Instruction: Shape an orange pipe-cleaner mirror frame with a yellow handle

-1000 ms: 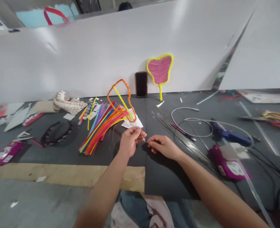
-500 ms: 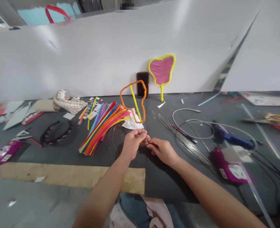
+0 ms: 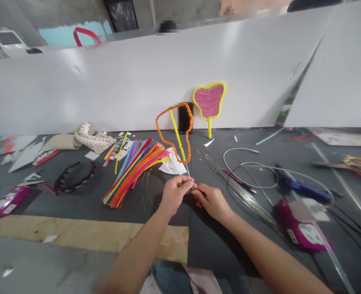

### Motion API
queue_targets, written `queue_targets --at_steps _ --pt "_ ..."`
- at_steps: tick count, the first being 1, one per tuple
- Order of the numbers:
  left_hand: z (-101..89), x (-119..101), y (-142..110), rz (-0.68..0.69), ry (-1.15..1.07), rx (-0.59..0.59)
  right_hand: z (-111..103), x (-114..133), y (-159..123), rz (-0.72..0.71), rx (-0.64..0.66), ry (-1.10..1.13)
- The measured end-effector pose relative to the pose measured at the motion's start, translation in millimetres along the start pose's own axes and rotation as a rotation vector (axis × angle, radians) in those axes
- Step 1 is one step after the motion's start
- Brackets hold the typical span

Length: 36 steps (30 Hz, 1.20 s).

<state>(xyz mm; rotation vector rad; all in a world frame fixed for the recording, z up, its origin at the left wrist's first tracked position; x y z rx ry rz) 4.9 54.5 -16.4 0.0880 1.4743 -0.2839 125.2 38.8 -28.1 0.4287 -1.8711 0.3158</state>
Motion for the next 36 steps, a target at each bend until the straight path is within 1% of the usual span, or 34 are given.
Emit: queue_targets --at_steps 11,14,17,18,19,21,23,24,25,27,30,32,34,36 --pt "2.1 -1.0 0.9 0.021 0.081 0.010 -1.6 -3.3 2.0 0.044 -0.021 0.018" --pt "0.2 0.4 1.5 0.015 0.098 0.014 -1.5 -5.3 3.2 0.056 0.042 0.040" --pt "-1.4 6.9 2.2 -0.047 0.090 0.019 -3.2 -10.0 3.8 0.075 0.141 0.104" --pt "-1.4 10.0 2.3 -0.076 0.088 0.021 -6.4 -11.3 3.9 0.076 0.149 0.119" --pt "-0.9 13.0 2.5 -0.102 0.089 0.026 -12.3 -12.3 4.0 0.076 0.127 0.130" --pt "1.3 18.1 2.7 -0.134 0.103 0.045 -30.9 -13.1 3.9 0.073 0.006 0.168" --pt "4.7 21.0 3.1 -0.133 0.137 0.079 -56.3 -11.2 1.1 0.051 -0.186 0.258" --pt "6.3 21.8 3.3 -0.126 0.162 0.095 -70.3 -8.4 -2.0 0.015 -0.297 0.312" --pt "7.6 21.9 3.5 -0.117 0.196 0.110 -83.9 -4.2 -5.9 -0.035 -0.396 0.352" --pt "9.0 20.6 3.8 -0.102 0.288 0.133 -109.5 7.0 -17.2 -0.156 -0.587 0.365" --pt "7.8 14.8 4.4 -0.083 0.453 0.157 -136.3 24.5 -36.3 -0.337 -0.790 0.309" --pt "4.5 9.5 4.5 -0.069 0.554 0.165 -145.2 33.0 -44.8 -0.436 -0.845 0.293" --pt "-0.4 4.0 4.0 -0.051 0.639 0.173 -148.5 38.6 -47.5 -0.494 -0.834 0.293" --pt "-5.9 -0.5 3.2 -0.034 0.705 0.184 -149.2 41.8 -47.2 -0.520 -0.800 0.293"
Point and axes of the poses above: each hand's wrist, its own y-axis towards the middle knuckle, its own z-axis out of the palm, x = y × z, the point moved 7 cm from there along y, towards the middle knuckle, and after that the axes turned 11 degrees about x, right-handed, at the moved point
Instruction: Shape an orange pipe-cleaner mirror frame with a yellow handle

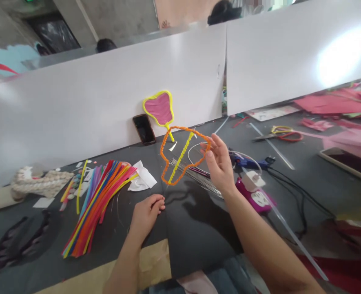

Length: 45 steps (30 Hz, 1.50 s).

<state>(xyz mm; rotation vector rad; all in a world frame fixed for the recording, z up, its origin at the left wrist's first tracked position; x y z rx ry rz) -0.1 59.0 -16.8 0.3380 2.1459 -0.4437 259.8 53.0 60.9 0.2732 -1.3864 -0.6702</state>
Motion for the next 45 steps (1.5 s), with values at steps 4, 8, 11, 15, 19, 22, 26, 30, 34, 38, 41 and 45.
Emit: queue_targets --at_steps 4,8,11,15,19,22,26,30,34,38,41,45 --pt "-9.4 3.2 -2.1 -0.002 0.108 0.013 -1.9 -1.0 0.4 0.012 -0.002 0.005" --pt "-11.5 4.9 -1.2 0.001 0.183 0.040 -8.6 -4.3 -1.9 0.050 -0.081 -0.005" --pt "-14.0 4.9 -1.2 0.011 0.243 0.039 -10.6 -3.4 -2.8 0.049 -0.116 0.010" --pt "-19.4 3.8 -2.9 0.014 0.294 0.016 -11.1 -1.9 -3.2 0.052 -0.139 -0.010" --pt "-21.5 -1.0 -4.0 0.029 0.350 -0.002 -12.3 -2.9 -3.4 0.070 -0.158 -0.030" --pt "-21.9 -5.8 -4.4 0.057 0.410 -0.026 -14.3 -4.9 -3.6 0.087 -0.173 -0.041" --pt "-21.6 -8.2 -5.3 0.083 0.451 -0.041 -16.0 -6.7 -3.2 0.097 -0.184 -0.028" --pt "-22.1 -8.0 -6.1 0.091 0.462 -0.036 -16.4 -6.7 -2.8 0.122 -0.195 -0.012" --pt "-24.6 -6.2 -5.5 0.072 0.446 -0.021 -15.5 -7.9 -3.1 0.131 -0.187 0.027" --pt "-27.8 -6.4 -6.1 0.053 0.445 -0.020 -16.7 -15.3 -4.5 0.153 -0.187 0.092" --pt "-32.1 -7.6 -7.1 0.061 0.462 -0.047 -16.2 -20.2 -4.5 0.198 -0.153 0.152" --pt "-47.1 -2.0 -8.6 0.030 0.490 -0.152 -10.2 -24.1 -4.6 0.310 -0.067 0.276"
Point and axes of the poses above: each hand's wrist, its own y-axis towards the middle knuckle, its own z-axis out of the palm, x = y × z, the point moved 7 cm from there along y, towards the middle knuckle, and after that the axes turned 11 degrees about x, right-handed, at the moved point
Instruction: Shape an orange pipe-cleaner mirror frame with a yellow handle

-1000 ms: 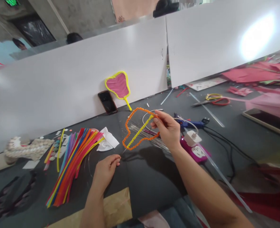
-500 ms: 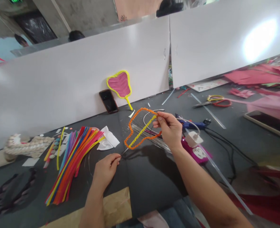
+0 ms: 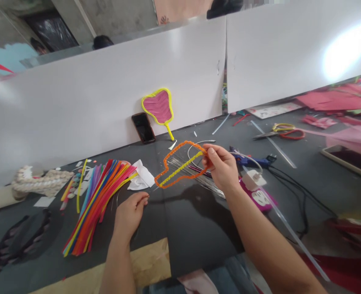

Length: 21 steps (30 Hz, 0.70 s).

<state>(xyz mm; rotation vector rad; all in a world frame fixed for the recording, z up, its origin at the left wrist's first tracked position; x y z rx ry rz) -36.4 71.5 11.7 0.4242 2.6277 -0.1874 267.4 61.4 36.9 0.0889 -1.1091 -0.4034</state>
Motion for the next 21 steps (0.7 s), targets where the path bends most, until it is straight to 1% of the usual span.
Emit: queue_targets --at_steps 2,4,7,10,14,18,21 --pt "-5.6 8.8 -0.4 -0.038 0.015 -0.051 5.7 -6.1 -0.8 0.112 0.067 0.054" --pt "-8.8 17.2 -1.0 -0.074 0.007 -0.070 11.8 -11.9 -2.8 0.199 0.132 0.104" --pt "-10.2 25.8 -1.8 -0.117 -0.018 -0.064 19.0 -19.1 -6.3 0.282 0.207 0.175" --pt "-11.7 27.0 -2.2 -0.121 -0.015 -0.073 21.6 -24.9 -9.4 0.357 0.241 0.230" --pt "-12.7 26.2 -3.0 -0.125 -0.007 -0.094 22.6 -27.4 -12.1 0.412 0.290 0.263" --pt "-13.2 23.5 -4.9 -0.119 0.015 -0.114 23.3 -30.0 -15.4 0.446 0.366 0.230" --pt "-13.8 20.0 -6.1 -0.112 0.027 -0.128 24.0 -31.4 -17.1 0.457 0.396 0.261"
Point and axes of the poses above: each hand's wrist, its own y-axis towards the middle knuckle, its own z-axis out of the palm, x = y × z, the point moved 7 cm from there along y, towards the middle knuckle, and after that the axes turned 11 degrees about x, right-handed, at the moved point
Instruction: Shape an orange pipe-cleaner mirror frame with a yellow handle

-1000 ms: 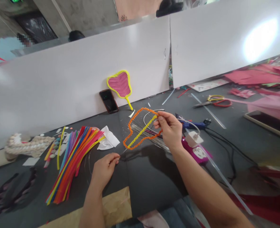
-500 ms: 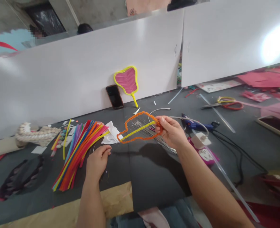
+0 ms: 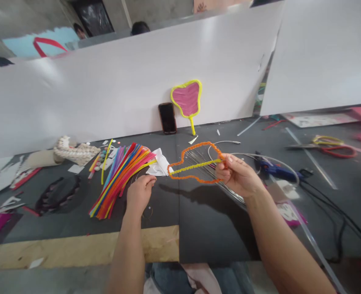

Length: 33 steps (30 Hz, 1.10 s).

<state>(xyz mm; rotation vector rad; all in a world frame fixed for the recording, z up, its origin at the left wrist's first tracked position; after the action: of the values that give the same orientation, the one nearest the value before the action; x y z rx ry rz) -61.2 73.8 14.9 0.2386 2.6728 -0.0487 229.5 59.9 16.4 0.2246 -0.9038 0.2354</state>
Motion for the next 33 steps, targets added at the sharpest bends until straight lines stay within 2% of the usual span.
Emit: queue_targets --at_steps 4,10,14,20,22,25,29,31,33 --pt "-0.4 -4.6 -1.0 0.020 0.022 -0.017 1.8 1.7 0.2 -0.010 0.009 0.027" --pt "3.7 -5.4 -1.3 0.006 0.017 0.024 -2.3 5.6 1.5 -0.042 -0.073 0.024" --pt "5.7 -3.4 -1.2 -0.030 -0.036 0.063 -6.2 5.0 2.8 -0.058 -0.090 0.077" --pt "9.1 -6.4 -0.5 0.012 -0.140 0.100 -12.1 7.0 5.7 -0.121 -0.123 0.058" --pt "14.1 -4.8 -1.4 -0.032 -0.294 0.128 -16.6 7.1 7.3 -0.146 -0.165 0.038" --pt "27.8 -6.9 -5.6 -0.113 -0.681 0.221 -22.0 1.6 10.8 -0.131 -0.199 0.014" --pt "41.3 -24.5 -13.2 -0.156 -1.129 0.340 -20.3 -11.5 10.7 -0.094 -0.233 -0.041" --pt "44.6 -34.3 -15.3 -0.152 -1.249 0.358 -6.4 -21.7 9.7 -0.038 -0.164 -0.163" --pt "49.6 -43.2 -16.2 -0.139 -1.275 0.361 14.8 -35.3 8.4 0.045 -0.037 -0.334"
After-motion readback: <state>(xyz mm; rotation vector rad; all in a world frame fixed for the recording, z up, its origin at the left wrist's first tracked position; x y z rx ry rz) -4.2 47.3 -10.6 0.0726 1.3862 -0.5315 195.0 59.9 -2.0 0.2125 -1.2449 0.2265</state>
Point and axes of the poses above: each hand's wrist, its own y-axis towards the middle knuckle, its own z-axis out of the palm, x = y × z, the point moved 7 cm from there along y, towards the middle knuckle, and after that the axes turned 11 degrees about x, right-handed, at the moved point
